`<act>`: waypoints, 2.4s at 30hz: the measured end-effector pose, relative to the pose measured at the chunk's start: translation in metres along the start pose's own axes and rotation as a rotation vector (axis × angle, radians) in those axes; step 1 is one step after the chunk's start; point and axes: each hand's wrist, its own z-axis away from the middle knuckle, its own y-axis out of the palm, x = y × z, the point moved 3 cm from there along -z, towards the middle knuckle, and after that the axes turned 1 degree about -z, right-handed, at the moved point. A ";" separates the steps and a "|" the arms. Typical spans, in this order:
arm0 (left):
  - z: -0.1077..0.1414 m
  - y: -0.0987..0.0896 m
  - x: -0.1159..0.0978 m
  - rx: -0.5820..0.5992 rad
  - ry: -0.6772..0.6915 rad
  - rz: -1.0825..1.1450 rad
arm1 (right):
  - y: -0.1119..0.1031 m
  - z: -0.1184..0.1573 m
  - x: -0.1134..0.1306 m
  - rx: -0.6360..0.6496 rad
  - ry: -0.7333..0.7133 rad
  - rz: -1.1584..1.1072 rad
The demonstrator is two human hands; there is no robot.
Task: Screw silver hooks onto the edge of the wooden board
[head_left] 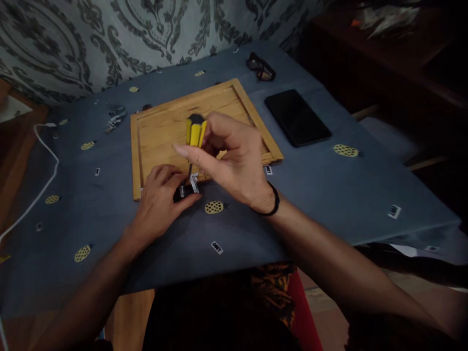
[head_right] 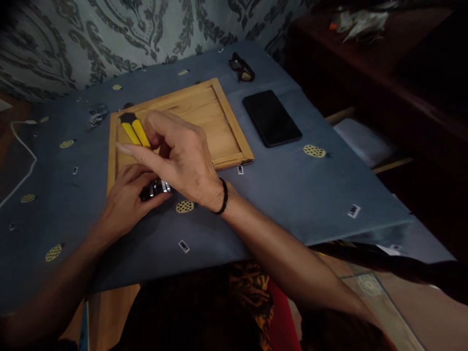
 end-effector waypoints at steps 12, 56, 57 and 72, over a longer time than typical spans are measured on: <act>0.001 0.000 0.000 -0.023 0.027 0.012 | -0.003 -0.002 -0.002 -0.007 -0.065 0.033; 0.000 -0.001 -0.001 0.014 0.004 0.011 | 0.001 -0.002 -0.005 0.314 0.111 -0.037; 0.000 -0.001 0.000 0.015 0.010 0.012 | 0.002 -0.002 -0.005 0.314 0.108 -0.030; 0.000 0.000 -0.001 0.020 -0.013 0.029 | 0.003 0.005 0.002 0.082 0.017 0.128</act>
